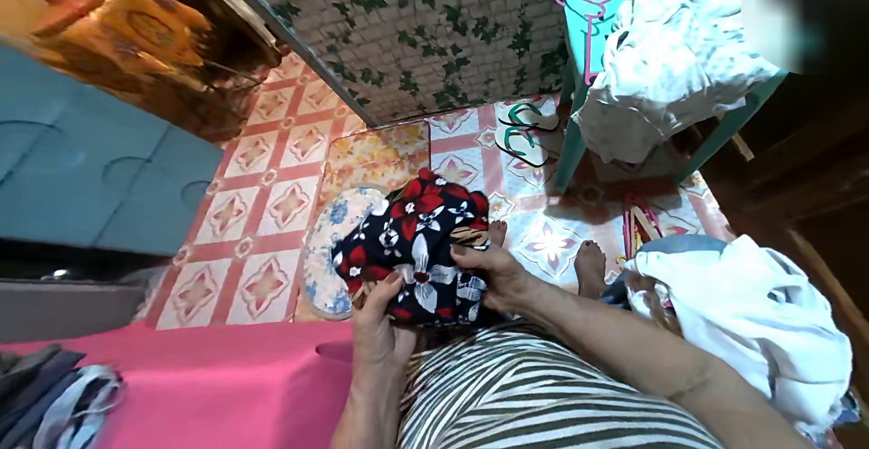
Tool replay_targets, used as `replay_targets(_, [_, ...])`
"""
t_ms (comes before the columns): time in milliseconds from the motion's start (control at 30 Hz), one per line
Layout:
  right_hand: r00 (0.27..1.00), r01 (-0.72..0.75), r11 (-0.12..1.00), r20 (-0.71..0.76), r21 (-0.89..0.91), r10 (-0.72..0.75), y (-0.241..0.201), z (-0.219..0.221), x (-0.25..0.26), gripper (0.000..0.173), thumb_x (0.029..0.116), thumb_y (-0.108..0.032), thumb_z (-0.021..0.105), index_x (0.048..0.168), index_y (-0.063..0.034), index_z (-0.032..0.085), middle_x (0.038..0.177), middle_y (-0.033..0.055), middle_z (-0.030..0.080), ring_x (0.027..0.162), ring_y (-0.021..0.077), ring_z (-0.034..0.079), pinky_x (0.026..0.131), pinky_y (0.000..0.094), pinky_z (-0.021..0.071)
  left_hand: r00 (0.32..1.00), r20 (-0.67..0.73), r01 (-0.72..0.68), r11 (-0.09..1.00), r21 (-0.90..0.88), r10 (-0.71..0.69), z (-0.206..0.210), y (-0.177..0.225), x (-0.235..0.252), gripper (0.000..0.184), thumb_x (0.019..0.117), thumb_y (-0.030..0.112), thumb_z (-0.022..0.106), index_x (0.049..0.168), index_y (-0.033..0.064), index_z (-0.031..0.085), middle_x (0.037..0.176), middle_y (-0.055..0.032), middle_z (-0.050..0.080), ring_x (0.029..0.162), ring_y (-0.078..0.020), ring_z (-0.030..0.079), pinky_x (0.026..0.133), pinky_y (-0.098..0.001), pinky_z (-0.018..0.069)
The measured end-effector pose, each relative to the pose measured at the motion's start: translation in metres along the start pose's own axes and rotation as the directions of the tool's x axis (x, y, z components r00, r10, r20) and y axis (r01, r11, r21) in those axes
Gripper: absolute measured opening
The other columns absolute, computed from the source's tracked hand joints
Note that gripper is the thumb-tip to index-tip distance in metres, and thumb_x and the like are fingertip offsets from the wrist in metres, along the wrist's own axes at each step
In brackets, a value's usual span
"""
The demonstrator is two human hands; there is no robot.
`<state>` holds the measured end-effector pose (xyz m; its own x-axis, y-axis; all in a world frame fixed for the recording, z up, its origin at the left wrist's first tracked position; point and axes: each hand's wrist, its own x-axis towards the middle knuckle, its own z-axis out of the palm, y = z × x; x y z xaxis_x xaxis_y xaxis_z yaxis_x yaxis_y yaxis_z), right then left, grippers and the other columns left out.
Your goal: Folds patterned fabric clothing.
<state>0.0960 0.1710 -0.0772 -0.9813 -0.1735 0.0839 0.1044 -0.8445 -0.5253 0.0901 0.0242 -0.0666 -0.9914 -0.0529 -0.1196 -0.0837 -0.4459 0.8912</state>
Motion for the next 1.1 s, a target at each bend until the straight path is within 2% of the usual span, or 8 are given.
replay_targets(67, [0.984, 0.029, 0.999, -0.177, -0.033, -0.035, -0.001, -0.006, 0.005, 0.016, 0.0846, -0.002, 0.057, 0.098, -0.0077, 0.062, 0.084, -0.0012, 0.072, 0.079, 0.0042, 0.068, 0.077, 0.0241, 0.0579, 0.997, -0.055, -0.054, 0.987, 0.149, 0.063, 0.003, 0.001, 0.013, 0.018, 0.0877, -0.006, 0.049, 0.101, 0.0050, 0.055, 0.081, -0.0009, 0.071, 0.074, -0.0078, 0.071, 0.068, -0.0261, 0.0619])
replay_targets(200, [0.883, -0.129, 0.982, -0.434, 0.134, 0.176, 0.000, -0.030, 0.017, 0.020, 0.1066, -0.016, 0.037, 0.115, -0.0073, 0.053, 0.097, 0.0082, 0.064, 0.087, 0.0177, 0.066, 0.077, 0.0385, 0.0575, 0.986, -0.149, 0.117, 0.956, 0.270, -0.079, -0.009, -0.005, 0.030, 0.023, 0.0965, -0.007, 0.049, 0.117, 0.0032, 0.050, 0.087, -0.0004, 0.068, 0.075, -0.0059, 0.069, 0.066, -0.0244, 0.0603])
replay_targets(300, [0.887, -0.207, 0.971, -0.397, 0.117, 0.237, -0.007, -0.036, 0.021, 0.040, 0.1090, -0.042, 0.025, 0.119, -0.0137, 0.052, 0.108, 0.0076, 0.063, 0.097, 0.0205, 0.064, 0.077, 0.0439, 0.0548, 0.980, -0.138, 0.170, 0.965, 0.200, -0.144, -0.014, -0.008, 0.029, 0.022, 0.1002, -0.003, 0.045, 0.120, 0.0047, 0.049, 0.089, -0.0016, 0.069, 0.078, -0.0074, 0.070, 0.069, -0.0261, 0.0614])
replay_targets(467, [0.843, -0.231, 0.968, -0.475, 0.102, 0.252, -0.005, -0.034, 0.027, 0.015, 0.1060, -0.014, 0.042, 0.109, -0.0070, 0.055, 0.093, 0.0068, 0.064, 0.081, 0.0163, 0.066, 0.069, 0.0359, 0.0577, 0.976, -0.081, 0.199, 0.979, -0.038, -0.202, -0.006, -0.007, 0.005, 0.016, 0.1030, 0.009, 0.041, 0.114, 0.0093, 0.053, 0.092, -0.0025, 0.070, 0.083, -0.0119, 0.072, 0.074, -0.0326, 0.0632])
replay_targets(633, [0.871, -0.135, 0.988, -0.466, 0.076, 0.155, 0.007, -0.037, 0.023, 0.022, 0.1003, -0.006, 0.038, 0.093, -0.0069, 0.059, 0.079, 0.0051, 0.068, 0.073, 0.0140, 0.068, 0.066, 0.0345, 0.0595, 0.959, -0.108, 0.267, 0.963, 0.020, -0.263, 0.002, -0.003, 0.006, 0.012, 0.0929, -0.007, 0.055, 0.098, 0.0011, 0.062, 0.080, -0.0074, 0.071, 0.072, -0.0145, 0.071, 0.067, -0.0319, 0.0610])
replay_targets(867, [0.925, -0.077, 0.996, -0.377, -0.041, 0.056, -0.007, -0.031, 0.016, 0.037, 0.1033, -0.013, 0.026, 0.090, -0.0141, 0.060, 0.079, -0.0011, 0.072, 0.073, 0.0086, 0.071, 0.065, 0.0297, 0.0612, 0.986, -0.074, 0.162, 0.965, 0.207, -0.149, 0.023, 0.016, 0.012, 0.050, 0.0834, -0.015, 0.065, 0.128, -0.0042, 0.046, 0.101, -0.0113, 0.062, 0.087, -0.0128, 0.064, 0.078, -0.0287, 0.0560])
replay_targets(967, [0.946, -0.146, 0.985, -0.305, -0.095, 0.111, -0.016, -0.039, 0.014, 0.043, 0.1049, -0.023, 0.018, 0.093, -0.0194, 0.059, 0.079, -0.0018, 0.074, 0.067, 0.0130, 0.072, 0.054, 0.0325, 0.0598, 0.988, -0.104, 0.131, 0.982, 0.133, -0.117, 0.030, 0.048, 0.020, 0.034, 0.0883, -0.013, 0.061, 0.119, -0.0011, 0.052, 0.092, -0.0103, 0.064, 0.078, -0.0149, 0.065, 0.071, -0.0314, 0.0571])
replay_targets(1100, [0.939, -0.183, 0.971, -0.319, -0.153, 0.126, -0.018, -0.058, 0.016, 0.045, 0.1076, -0.026, 0.016, 0.100, -0.0175, 0.059, 0.077, 0.0006, 0.074, 0.065, 0.0186, 0.072, 0.059, 0.0356, 0.0605, 0.986, -0.110, -0.113, 0.988, 0.107, 0.125, 0.028, 0.122, 0.026, 0.012, 0.0938, -0.003, 0.057, 0.103, 0.0036, 0.061, 0.082, -0.0074, 0.070, 0.071, -0.0146, 0.068, 0.065, -0.0322, 0.0584])
